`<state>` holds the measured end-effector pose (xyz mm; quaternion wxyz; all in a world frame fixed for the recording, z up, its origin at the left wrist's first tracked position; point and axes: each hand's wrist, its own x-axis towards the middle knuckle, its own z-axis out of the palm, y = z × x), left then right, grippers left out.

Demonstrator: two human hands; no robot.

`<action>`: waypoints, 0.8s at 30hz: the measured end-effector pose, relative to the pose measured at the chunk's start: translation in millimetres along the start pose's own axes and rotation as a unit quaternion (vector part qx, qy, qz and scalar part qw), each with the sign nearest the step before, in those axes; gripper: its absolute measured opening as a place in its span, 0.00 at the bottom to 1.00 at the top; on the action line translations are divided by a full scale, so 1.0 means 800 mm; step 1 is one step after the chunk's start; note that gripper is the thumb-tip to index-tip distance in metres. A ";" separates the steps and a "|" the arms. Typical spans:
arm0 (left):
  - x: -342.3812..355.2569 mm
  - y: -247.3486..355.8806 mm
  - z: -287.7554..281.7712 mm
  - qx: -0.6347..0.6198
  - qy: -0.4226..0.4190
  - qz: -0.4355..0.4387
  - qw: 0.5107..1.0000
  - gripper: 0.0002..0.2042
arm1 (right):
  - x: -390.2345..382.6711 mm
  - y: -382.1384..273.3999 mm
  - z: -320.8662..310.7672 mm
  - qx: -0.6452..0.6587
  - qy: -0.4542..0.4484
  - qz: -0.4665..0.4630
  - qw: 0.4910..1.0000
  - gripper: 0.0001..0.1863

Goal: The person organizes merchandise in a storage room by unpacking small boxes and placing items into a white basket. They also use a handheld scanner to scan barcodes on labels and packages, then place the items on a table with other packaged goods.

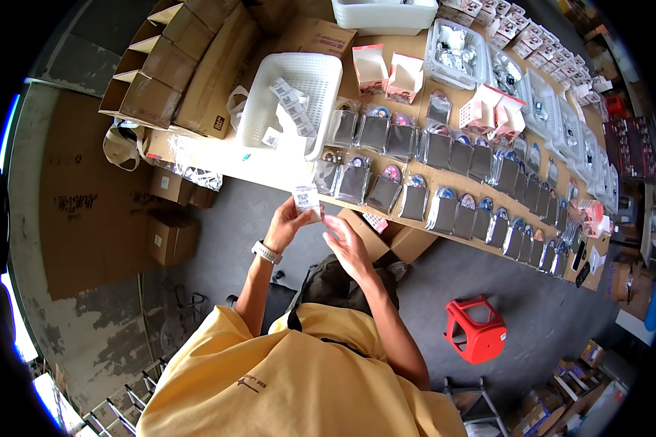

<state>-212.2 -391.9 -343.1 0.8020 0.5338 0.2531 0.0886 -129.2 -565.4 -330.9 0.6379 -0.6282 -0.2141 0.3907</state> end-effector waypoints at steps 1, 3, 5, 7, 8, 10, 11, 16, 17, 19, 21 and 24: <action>-0.011 0.003 0.006 0.014 0.010 -0.011 1.000 0.15 | 0.014 0.008 0.012 0.023 -0.006 -0.005 1.000 0.17; -0.025 -0.002 0.009 0.023 0.043 0.001 0.999 0.13 | 0.031 0.007 0.031 0.041 -0.001 0.012 0.999 0.14; -0.030 -0.008 0.002 0.084 0.060 0.046 0.994 0.13 | 0.036 -0.001 0.033 0.015 -0.034 0.046 0.998 0.11; -0.034 0.002 0.005 0.050 0.061 0.042 0.996 0.14 | 0.035 0.006 0.037 0.061 -0.028 0.040 0.997 0.05; -0.035 0.009 0.006 -0.014 0.055 0.018 0.998 0.14 | 0.032 0.008 0.033 0.042 -0.035 0.054 0.997 0.05; -0.038 0.023 0.005 -0.079 0.046 -0.002 0.996 0.15 | 0.025 0.006 0.025 0.009 -0.051 0.084 0.995 0.04; -0.036 0.027 0.003 -0.082 0.040 0.001 0.996 0.16 | 0.023 0.012 0.025 0.031 -0.058 0.058 0.996 0.05; -0.028 0.059 0.014 -0.145 -0.012 0.020 0.989 0.20 | 0.011 -0.004 0.031 -0.010 -0.030 0.003 1.000 0.06; -0.026 0.064 0.017 -0.154 -0.022 0.023 0.988 0.20 | 0.010 -0.006 0.029 -0.022 -0.026 0.001 0.999 0.06; -0.027 0.084 0.030 -0.179 -0.035 0.026 0.983 0.20 | 0.009 -0.012 0.030 -0.035 -0.024 -0.015 0.999 0.07; -0.025 0.094 0.039 -0.201 -0.044 0.034 0.978 0.20 | 0.008 -0.020 0.027 -0.056 -0.028 -0.013 0.998 0.07; -0.023 0.096 0.042 -0.202 -0.041 0.037 0.978 0.20 | 0.009 -0.021 0.023 -0.094 -0.032 -0.017 0.995 0.06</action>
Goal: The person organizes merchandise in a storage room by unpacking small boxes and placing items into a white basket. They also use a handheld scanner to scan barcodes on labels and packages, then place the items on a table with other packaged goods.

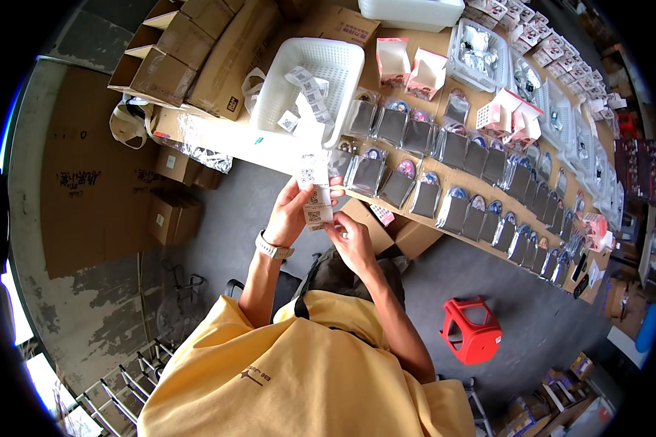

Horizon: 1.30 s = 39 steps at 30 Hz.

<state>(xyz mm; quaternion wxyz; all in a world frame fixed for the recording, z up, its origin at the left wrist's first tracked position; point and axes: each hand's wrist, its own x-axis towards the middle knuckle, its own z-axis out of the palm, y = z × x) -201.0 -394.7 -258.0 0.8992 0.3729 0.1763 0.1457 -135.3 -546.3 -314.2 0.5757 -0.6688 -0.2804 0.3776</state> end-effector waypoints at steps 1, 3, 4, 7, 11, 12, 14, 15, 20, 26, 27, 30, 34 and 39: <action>0.001 0.002 0.002 -0.002 -0.001 0.003 1.000 0.20 | 0.000 0.000 0.000 0.000 0.002 0.000 1.000 0.06; 0.003 0.007 0.008 -0.006 -0.003 0.009 1.000 0.20 | 0.000 -0.002 0.000 0.000 0.003 0.000 1.000 0.06; 0.004 0.009 0.009 0.002 -0.004 0.015 1.000 0.21 | 0.001 -0.004 0.000 0.000 0.001 0.000 1.000 0.06; 0.009 0.015 0.014 0.017 -0.006 0.033 0.999 0.21 | 0.001 -0.009 -0.001 -0.006 -0.005 -0.002 1.000 0.06; 0.012 0.025 0.020 0.032 -0.011 0.054 0.998 0.21 | 0.000 -0.007 0.000 -0.020 -0.012 -0.005 1.000 0.06; 0.013 0.027 0.021 0.039 -0.014 0.058 0.997 0.21 | 0.000 -0.009 0.000 -0.019 -0.013 -0.003 1.000 0.06; 0.016 0.028 0.021 0.050 -0.017 0.065 0.996 0.22 | -0.001 -0.013 0.000 -0.017 -0.015 0.000 1.000 0.07; 0.016 0.028 0.021 0.057 -0.019 0.068 0.996 0.22 | -0.001 -0.013 0.000 -0.015 -0.014 0.001 1.000 0.07; 0.012 0.030 0.027 0.069 -0.021 0.061 0.996 0.22 | -0.001 -0.017 0.000 -0.009 -0.003 0.005 1.000 0.06; 0.008 0.024 0.035 0.071 -0.020 0.051 0.996 0.23 | 0.000 -0.002 -0.004 0.035 0.013 -0.005 0.999 0.06; 0.007 0.023 0.035 0.072 -0.018 0.050 0.996 0.23 | -0.001 -0.002 -0.006 0.032 0.010 0.000 0.999 0.07; 0.008 0.022 0.036 0.079 -0.017 0.050 0.995 0.22 | -0.004 -0.013 -0.012 -0.006 0.000 -0.012 1.000 0.07; 0.008 0.022 0.036 0.100 -0.024 0.053 0.993 0.21 | -0.009 -0.067 -0.026 -0.024 -0.004 -0.049 0.999 0.08; 0.006 0.019 0.039 0.053 -0.028 0.042 0.997 0.21 | -0.006 -0.071 -0.030 0.005 0.036 -0.038 0.999 0.09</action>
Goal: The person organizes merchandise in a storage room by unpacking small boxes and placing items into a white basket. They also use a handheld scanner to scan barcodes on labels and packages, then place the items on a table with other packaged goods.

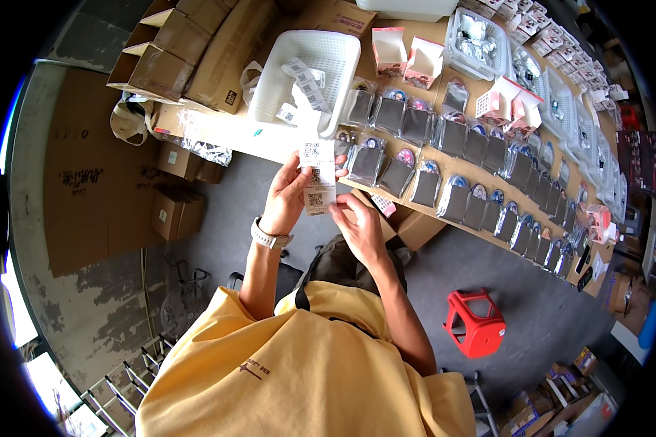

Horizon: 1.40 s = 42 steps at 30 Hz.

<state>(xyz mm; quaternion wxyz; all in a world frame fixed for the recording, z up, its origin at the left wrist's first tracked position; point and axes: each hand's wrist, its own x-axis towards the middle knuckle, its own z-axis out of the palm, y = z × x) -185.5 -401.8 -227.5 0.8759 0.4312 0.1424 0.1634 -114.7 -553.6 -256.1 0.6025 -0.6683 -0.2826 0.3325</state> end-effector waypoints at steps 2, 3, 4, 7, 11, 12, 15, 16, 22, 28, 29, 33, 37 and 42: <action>-0.001 0.002 0.006 -0.019 0.002 -0.006 1.000 0.21 | -0.003 0.004 0.001 0.029 0.002 0.013 0.999 0.09; -0.001 0.003 0.006 -0.028 0.005 -0.008 1.000 0.21 | -0.004 0.006 0.003 0.045 0.002 0.019 0.999 0.09; -0.002 0.002 0.006 -0.025 0.007 -0.004 1.000 0.21 | -0.004 0.007 0.003 0.043 0.002 0.016 0.999 0.08; -0.002 -0.001 0.005 -0.020 0.013 0.004 1.000 0.21 | -0.008 0.010 0.005 0.042 0.003 0.010 0.999 0.08; -0.004 -0.002 0.007 -0.029 0.018 0.017 0.999 0.19 | -0.010 0.006 0.007 0.049 0.005 0.010 0.999 0.08; -0.004 -0.002 0.007 -0.033 0.021 0.022 0.999 0.18 | -0.011 0.005 0.007 0.051 0.005 0.010 0.999 0.08; -0.007 -0.001 0.006 -0.031 0.027 0.022 0.999 0.18 | -0.012 0.004 0.009 0.053 0.006 0.013 0.998 0.08; -0.007 -0.001 0.006 -0.028 0.029 0.022 0.999 0.18 | -0.013 0.005 0.010 0.062 0.008 0.016 0.998 0.08; -0.014 0.003 0.008 -0.023 0.028 0.025 0.999 0.18 | -0.015 0.004 0.016 0.080 0.011 0.028 0.996 0.08; -0.026 0.007 0.006 -0.025 0.031 0.016 0.999 0.19 | -0.017 0.011 0.021 0.082 0.016 0.021 0.996 0.08; -0.027 0.007 0.006 -0.029 0.031 0.012 0.999 0.20 | -0.017 0.012 0.022 0.086 0.016 0.022 0.996 0.08; -0.033 0.007 0.000 -0.051 0.022 0.004 0.998 0.20 | -0.019 0.009 0.025 0.087 0.015 0.021 0.996 0.08; -0.036 0.010 0.004 -0.041 0.030 0.004 0.999 0.22 | -0.021 0.007 0.029 0.090 0.019 0.020 0.996 0.08; -0.041 0.010 0.001 -0.019 0.027 0.004 0.999 0.22 | -0.024 0.008 0.032 0.079 0.021 0.026 0.996 0.07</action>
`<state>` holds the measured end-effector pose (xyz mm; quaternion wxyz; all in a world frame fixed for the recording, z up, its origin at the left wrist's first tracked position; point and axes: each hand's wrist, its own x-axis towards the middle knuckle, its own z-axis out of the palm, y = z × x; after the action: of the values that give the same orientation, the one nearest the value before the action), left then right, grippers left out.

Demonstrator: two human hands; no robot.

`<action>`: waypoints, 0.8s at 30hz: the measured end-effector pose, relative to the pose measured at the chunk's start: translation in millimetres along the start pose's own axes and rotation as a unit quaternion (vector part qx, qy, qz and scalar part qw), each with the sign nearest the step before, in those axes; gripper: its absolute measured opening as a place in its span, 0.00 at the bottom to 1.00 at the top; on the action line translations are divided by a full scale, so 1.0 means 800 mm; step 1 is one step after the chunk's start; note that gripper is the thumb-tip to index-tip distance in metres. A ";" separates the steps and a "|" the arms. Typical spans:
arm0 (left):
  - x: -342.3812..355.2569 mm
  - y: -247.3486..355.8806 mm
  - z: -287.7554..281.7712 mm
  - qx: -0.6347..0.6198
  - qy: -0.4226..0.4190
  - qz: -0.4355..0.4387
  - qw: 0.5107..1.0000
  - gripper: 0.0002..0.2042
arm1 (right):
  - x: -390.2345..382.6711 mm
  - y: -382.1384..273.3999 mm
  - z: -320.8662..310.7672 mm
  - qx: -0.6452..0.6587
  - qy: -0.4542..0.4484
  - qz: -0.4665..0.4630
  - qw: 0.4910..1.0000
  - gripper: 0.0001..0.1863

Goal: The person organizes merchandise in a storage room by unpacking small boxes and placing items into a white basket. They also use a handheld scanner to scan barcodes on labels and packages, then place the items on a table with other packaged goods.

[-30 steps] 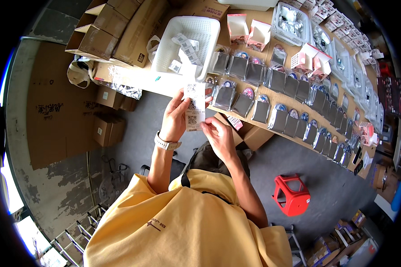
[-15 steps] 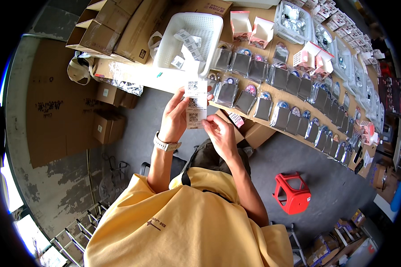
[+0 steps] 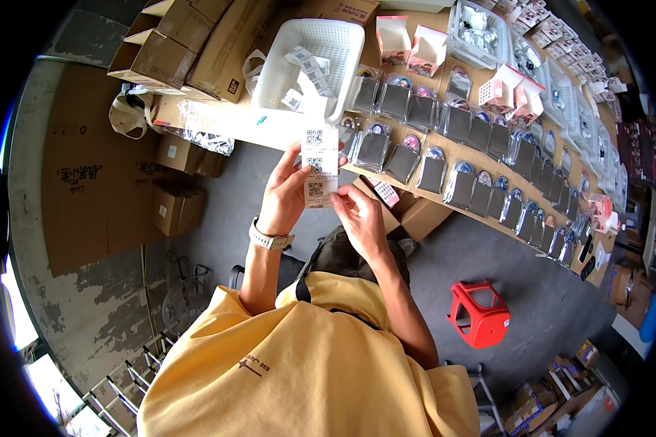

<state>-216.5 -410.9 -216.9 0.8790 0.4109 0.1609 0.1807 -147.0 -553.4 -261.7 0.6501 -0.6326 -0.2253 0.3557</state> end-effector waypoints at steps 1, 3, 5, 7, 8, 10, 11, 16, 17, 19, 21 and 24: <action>-0.001 0.000 0.000 0.005 0.003 -0.002 1.000 0.23 | 0.000 0.001 0.001 0.000 0.003 -0.007 1.000 0.07; -0.003 -0.001 0.000 0.014 0.009 -0.005 1.000 0.24 | -0.001 0.003 0.003 -0.001 0.010 -0.020 1.000 0.07; -0.003 -0.002 0.001 0.021 0.005 -0.001 1.000 0.24 | -0.002 0.003 0.003 -0.006 0.011 -0.018 1.000 0.07; -0.003 -0.001 0.002 0.024 -0.001 0.002 1.000 0.24 | -0.003 0.002 0.004 -0.007 0.010 -0.013 1.000 0.07; -0.004 -0.001 0.001 0.022 -0.005 0.003 1.000 0.24 | -0.004 0.002 0.004 -0.005 0.009 -0.010 1.000 0.07; -0.004 -0.001 0.001 0.019 -0.013 0.004 1.000 0.24 | -0.005 0.002 0.004 -0.006 0.012 -0.010 1.000 0.07; -0.003 -0.001 0.002 0.019 -0.015 0.004 1.000 0.24 | -0.005 0.003 0.004 -0.008 0.014 -0.013 1.000 0.07; -0.005 0.003 0.006 0.001 -0.018 -0.004 1.000 0.24 | -0.007 0.002 0.005 -0.009 0.017 -0.020 1.000 0.07; -0.004 0.001 0.004 -0.006 -0.024 -0.002 1.000 0.24 | -0.008 0.001 0.004 -0.011 0.018 -0.018 1.000 0.07; -0.004 0.002 0.004 -0.014 -0.032 -0.004 0.999 0.24 | -0.008 -0.001 0.005 -0.009 0.022 -0.019 1.000 0.07; -0.005 0.004 0.006 -0.016 -0.036 -0.008 0.999 0.24 | -0.009 -0.003 0.007 0.000 0.028 -0.023 0.999 0.07; -0.005 0.004 0.004 -0.027 -0.043 -0.016 0.999 0.26 | -0.009 -0.003 0.007 0.003 0.028 -0.027 0.999 0.07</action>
<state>-218.9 -412.8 -211.7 0.8987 0.3913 0.1248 0.1534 -155.3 -555.3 -257.5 0.6674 -0.6338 -0.2235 0.3208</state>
